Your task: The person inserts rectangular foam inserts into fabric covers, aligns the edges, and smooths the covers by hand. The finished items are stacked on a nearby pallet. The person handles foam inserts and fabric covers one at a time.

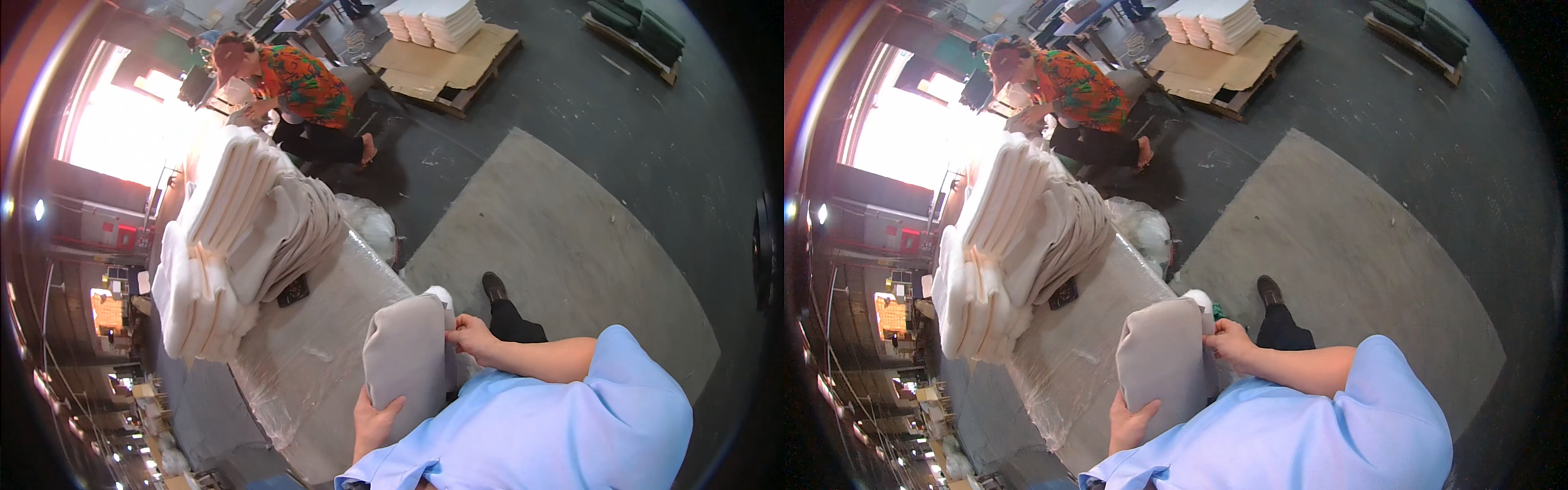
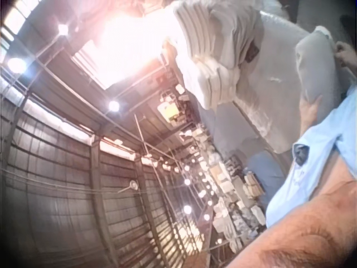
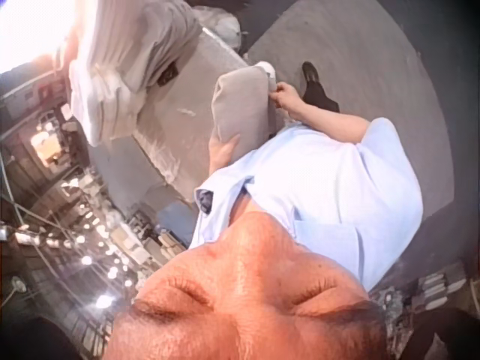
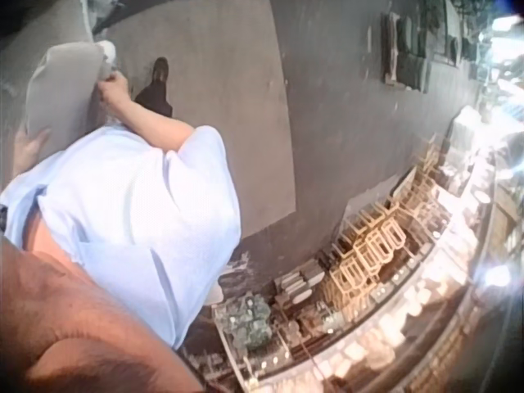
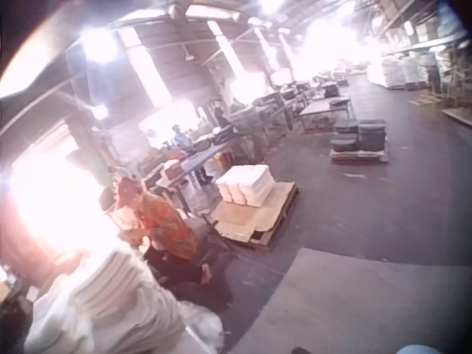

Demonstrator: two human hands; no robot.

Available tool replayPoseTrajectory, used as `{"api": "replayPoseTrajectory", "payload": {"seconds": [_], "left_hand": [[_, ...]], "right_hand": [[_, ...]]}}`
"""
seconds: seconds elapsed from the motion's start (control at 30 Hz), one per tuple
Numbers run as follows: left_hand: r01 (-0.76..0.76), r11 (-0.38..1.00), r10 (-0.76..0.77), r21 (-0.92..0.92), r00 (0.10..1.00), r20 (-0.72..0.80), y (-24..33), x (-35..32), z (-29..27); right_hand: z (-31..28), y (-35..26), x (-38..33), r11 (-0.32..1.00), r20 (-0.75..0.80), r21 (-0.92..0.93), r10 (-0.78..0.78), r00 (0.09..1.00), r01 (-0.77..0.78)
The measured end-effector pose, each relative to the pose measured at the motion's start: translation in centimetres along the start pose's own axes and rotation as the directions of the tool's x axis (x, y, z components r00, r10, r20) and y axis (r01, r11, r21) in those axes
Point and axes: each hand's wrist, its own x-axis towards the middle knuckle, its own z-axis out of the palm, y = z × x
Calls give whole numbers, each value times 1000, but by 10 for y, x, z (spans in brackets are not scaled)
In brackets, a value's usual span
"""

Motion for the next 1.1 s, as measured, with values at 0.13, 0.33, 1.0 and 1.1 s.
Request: {"api": "replayPoseTrajectory", "payload": {"seconds": [0.13,0.33,1.0,1.1], "left_hand": [[-29,937,-18,348,991,130,22,4,18],[-93,992,37,81,850,526,31,60,6],[-564,620,-227,546,537,813,81,268,196],[-644,532,-202,550,534,821,94,262,202]], "right_hand": [[-17,14,10,992,-30,125,8,1000,-4],[-19,21,13,969,-74,239,-42,996,59],[-24,41,44,930,-125,320,-149,981,182],[-27,45,49,885,-131,441,-101,986,149]]}}
